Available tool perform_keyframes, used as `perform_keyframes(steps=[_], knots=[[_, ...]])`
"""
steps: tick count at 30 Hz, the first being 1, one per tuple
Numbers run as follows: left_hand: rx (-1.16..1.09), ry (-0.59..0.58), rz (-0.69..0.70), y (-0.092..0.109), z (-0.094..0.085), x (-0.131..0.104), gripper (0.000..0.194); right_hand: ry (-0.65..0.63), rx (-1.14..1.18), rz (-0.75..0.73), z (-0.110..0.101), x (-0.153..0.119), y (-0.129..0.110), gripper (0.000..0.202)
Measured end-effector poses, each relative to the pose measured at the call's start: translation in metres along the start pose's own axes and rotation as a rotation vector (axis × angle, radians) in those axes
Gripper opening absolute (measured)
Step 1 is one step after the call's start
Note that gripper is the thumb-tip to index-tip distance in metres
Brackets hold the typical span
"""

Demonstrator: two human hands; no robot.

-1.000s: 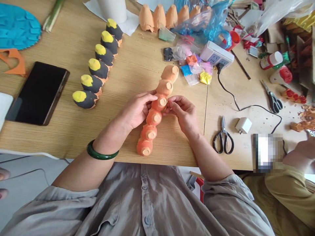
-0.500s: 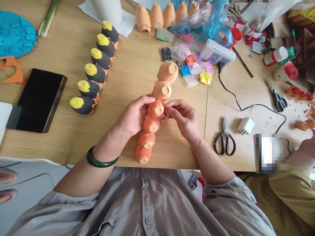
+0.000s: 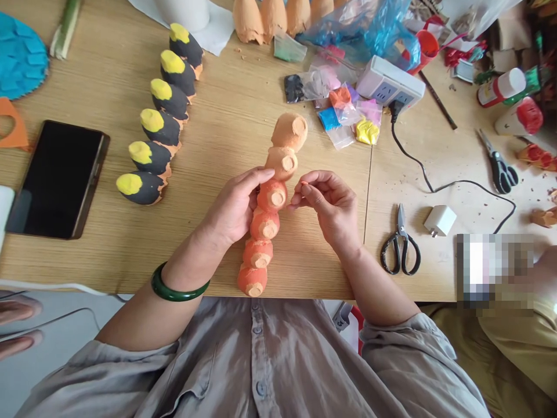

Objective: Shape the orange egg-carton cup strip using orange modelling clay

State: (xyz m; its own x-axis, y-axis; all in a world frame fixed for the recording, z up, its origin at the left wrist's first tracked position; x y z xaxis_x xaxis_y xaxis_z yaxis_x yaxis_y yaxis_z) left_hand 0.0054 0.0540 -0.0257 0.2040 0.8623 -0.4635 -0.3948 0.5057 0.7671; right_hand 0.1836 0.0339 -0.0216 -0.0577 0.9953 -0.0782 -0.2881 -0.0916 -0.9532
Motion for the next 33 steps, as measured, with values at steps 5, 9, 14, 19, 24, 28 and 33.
perform_keyframes(steps=[5,9,14,19,24,28,33], knots=[[-0.004,0.025,0.074,0.002,0.001,-0.002,0.041,0.02,-0.033,-0.035,-0.002,0.001,-0.001,0.043],[0.06,-0.006,0.138,0.006,0.005,-0.003,0.033,0.061,-0.102,-0.125,-0.005,0.0,-0.003,0.044],[0.102,0.008,0.185,0.011,0.007,-0.004,0.041,0.081,-0.243,-0.285,-0.007,-0.004,-0.007,0.039],[0.155,-0.007,0.221,0.008,0.01,-0.005,0.042,0.05,-0.435,-0.424,0.0,-0.01,-0.019,0.025],[0.192,-0.028,0.254,0.007,0.015,-0.008,0.033,0.031,-0.603,-0.317,0.005,-0.011,-0.021,0.025],[0.197,-0.043,0.244,0.007,0.015,-0.008,0.03,0.046,-0.645,-0.289,0.003,-0.008,-0.018,0.023],[0.22,-0.035,0.241,0.005,0.01,-0.008,0.031,0.053,-0.619,-0.288,0.002,-0.007,-0.015,0.018]])
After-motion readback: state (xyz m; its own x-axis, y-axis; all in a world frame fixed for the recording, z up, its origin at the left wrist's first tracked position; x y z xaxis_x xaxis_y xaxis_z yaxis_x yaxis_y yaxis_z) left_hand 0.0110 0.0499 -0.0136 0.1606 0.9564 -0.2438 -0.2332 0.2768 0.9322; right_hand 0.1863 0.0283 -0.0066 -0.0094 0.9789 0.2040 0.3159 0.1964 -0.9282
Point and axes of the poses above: each hand's wrist, its own x-axis towards the middle knuckle, its own z-axis out of the palm, y = z × x, the point moved 5 cm from there along x, towards the middle knuckle, and after that the axes turned 3 degrees about z, right-handed, at the moved point
